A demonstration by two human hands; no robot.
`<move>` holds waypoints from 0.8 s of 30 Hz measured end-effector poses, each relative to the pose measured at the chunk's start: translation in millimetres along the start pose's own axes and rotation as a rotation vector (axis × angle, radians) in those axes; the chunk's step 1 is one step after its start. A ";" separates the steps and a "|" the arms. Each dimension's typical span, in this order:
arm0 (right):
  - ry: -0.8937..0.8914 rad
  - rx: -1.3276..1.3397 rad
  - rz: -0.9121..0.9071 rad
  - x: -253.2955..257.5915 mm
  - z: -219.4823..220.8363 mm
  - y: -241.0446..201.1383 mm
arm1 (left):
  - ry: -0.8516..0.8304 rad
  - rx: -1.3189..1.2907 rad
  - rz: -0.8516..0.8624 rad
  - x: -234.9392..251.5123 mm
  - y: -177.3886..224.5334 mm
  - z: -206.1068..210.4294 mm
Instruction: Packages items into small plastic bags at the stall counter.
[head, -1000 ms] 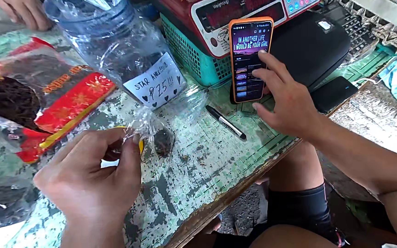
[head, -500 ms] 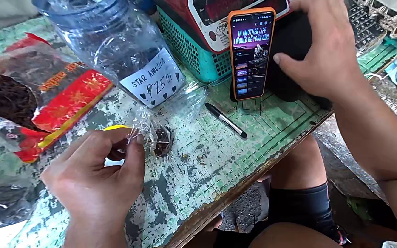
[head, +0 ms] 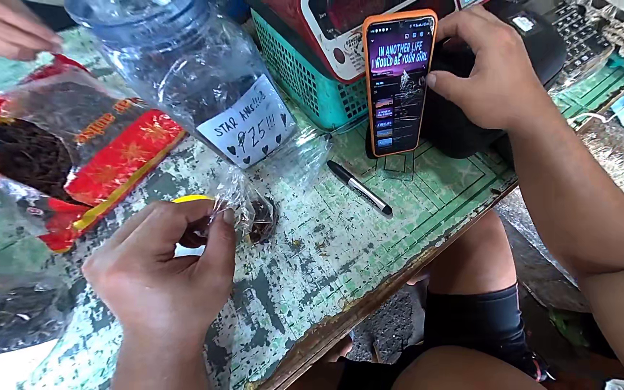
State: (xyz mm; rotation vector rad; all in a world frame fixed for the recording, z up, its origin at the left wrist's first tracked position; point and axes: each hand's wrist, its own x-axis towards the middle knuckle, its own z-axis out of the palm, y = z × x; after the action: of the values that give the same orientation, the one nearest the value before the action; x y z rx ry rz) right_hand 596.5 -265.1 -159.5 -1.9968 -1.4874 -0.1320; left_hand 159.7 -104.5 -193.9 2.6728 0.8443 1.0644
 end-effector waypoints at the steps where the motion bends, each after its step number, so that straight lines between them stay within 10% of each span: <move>1: 0.009 0.034 0.007 -0.3 -0.4 1.8 | 0.006 0.000 0.004 1.1 2.1 -0.3; 24: 0.220 -0.342 0.093 -68.6 43.2 -33.1 | 0.040 -0.079 -0.019 16.2 21.8 4.2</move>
State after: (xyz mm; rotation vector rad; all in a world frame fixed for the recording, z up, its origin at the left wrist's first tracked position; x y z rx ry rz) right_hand 530.4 -293.2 -209.5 -2.2285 -1.2953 -0.5820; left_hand 181.8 -113.4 -180.3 2.5822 0.8149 1.1261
